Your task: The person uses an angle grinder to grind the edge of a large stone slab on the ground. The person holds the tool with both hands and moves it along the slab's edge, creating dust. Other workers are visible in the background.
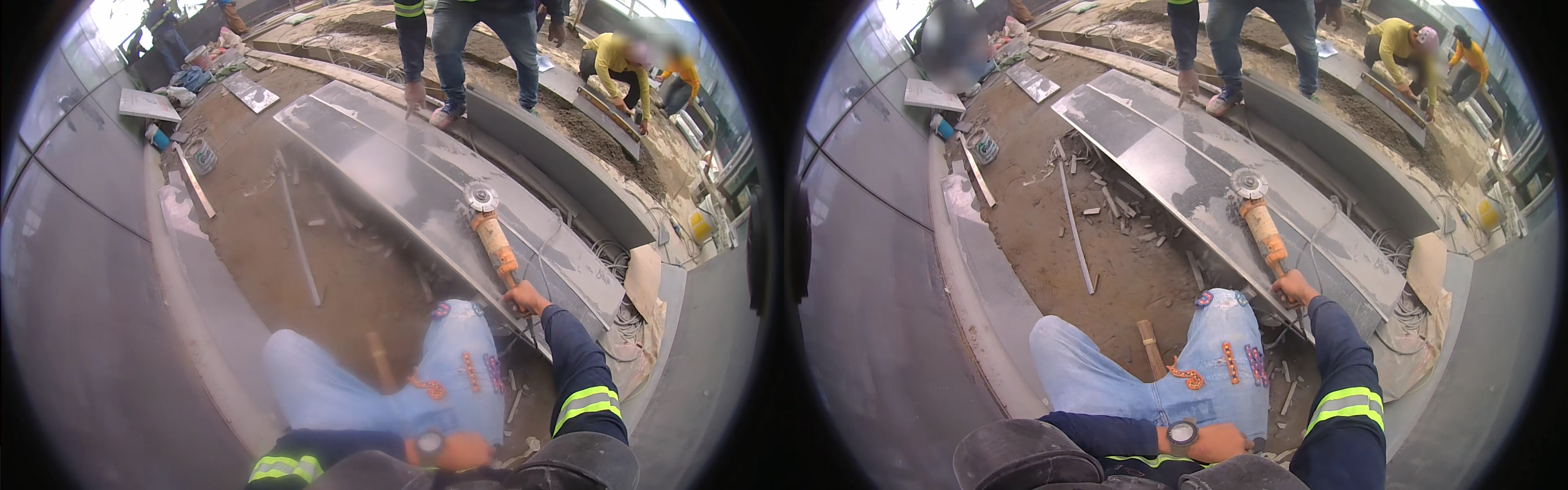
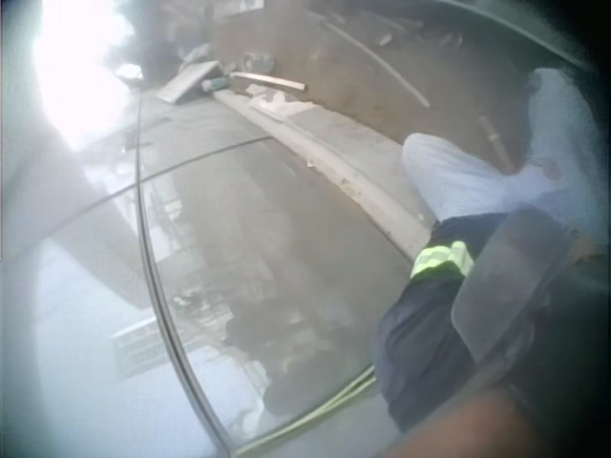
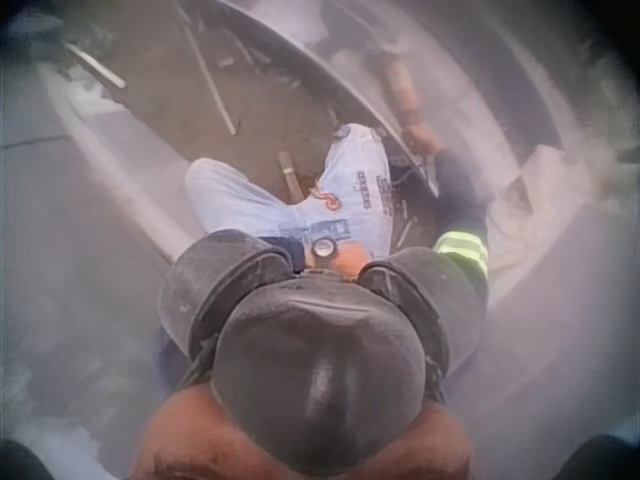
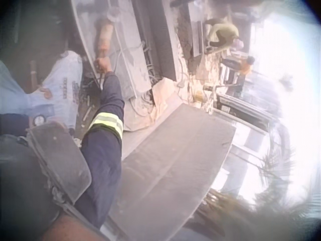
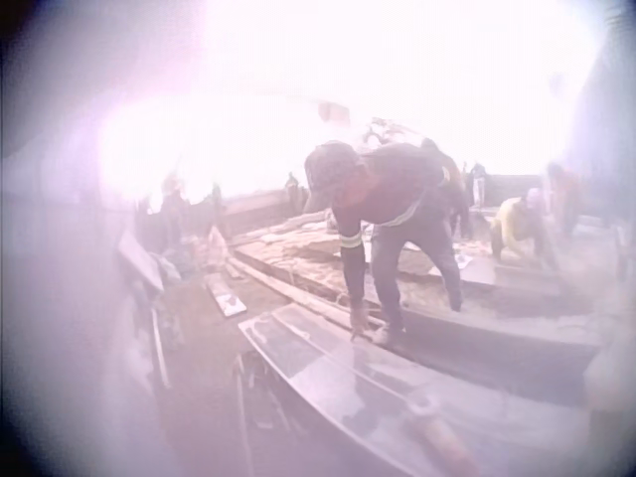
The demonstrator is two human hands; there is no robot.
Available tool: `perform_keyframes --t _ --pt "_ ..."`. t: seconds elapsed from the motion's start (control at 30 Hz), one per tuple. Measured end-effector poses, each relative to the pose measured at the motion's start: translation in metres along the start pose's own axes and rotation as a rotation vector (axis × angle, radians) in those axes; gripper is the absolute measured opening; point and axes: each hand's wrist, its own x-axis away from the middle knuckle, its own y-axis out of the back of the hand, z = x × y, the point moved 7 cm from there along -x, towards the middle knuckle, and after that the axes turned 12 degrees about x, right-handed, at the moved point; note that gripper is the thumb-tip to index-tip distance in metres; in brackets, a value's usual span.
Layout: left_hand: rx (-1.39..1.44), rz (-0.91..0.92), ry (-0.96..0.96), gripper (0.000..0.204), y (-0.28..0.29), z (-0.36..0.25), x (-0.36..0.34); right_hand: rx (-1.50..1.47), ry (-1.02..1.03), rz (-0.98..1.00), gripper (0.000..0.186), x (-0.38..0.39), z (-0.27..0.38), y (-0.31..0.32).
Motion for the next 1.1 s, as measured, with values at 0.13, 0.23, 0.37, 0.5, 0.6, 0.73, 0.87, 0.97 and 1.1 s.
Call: perform_keyframes --t 0.13,0.23,0.37,0.5,0.6,0.73,0.87,0.97,1.1 --pt "-0.232 -0.042 -0.061 0.018 0.035 -0.020 0.012 -0.021 -0.047 0.026 0.021 -0.005 -0.012 -0.003" --pt "-0.165 -0.064 0.068 0.019 0.066 -0.024 0.019 0.001 -0.052 -0.018 0.022 -0.011 -0.026 0.001" --pt "-0.171 -0.316 0.102 0.025 0.061 0.008 0.047 0.078 -0.136 0.017 0.021 -0.011 -0.006 -0.013" --pt "-0.211 -0.265 0.218 0.029 0.062 0.021 0.040 0.065 -0.037 -0.072 0.023 -0.009 -0.002 -0.011" --pt "-0.179 -0.238 0.289 0.037 0.074 0.025 0.036 0.024 -0.087 -0.059 0.024 -0.006 -0.013 -0.001" --pt "-0.241 -0.189 0.220 0.046 0.083 -0.004 0.032 0.088 -0.089 -0.098 0.021 -0.005 0.003 0.000" --pt "-0.182 -0.141 0.234 0.045 0.090 -0.009 0.023 0.091 -0.022 -0.106 0.022 -0.002 0.009 -0.006" --pt "-0.260 -0.061 0.232 0.044 0.086 -0.018 0.016 0.112 -0.033 -0.162 0.024 -0.006 -0.007 -0.010" --pt "-0.367 0.047 0.150 0.041 0.072 0.000 0.023 0.159 0.036 -0.223 0.022 -0.016 -0.003 -0.013"
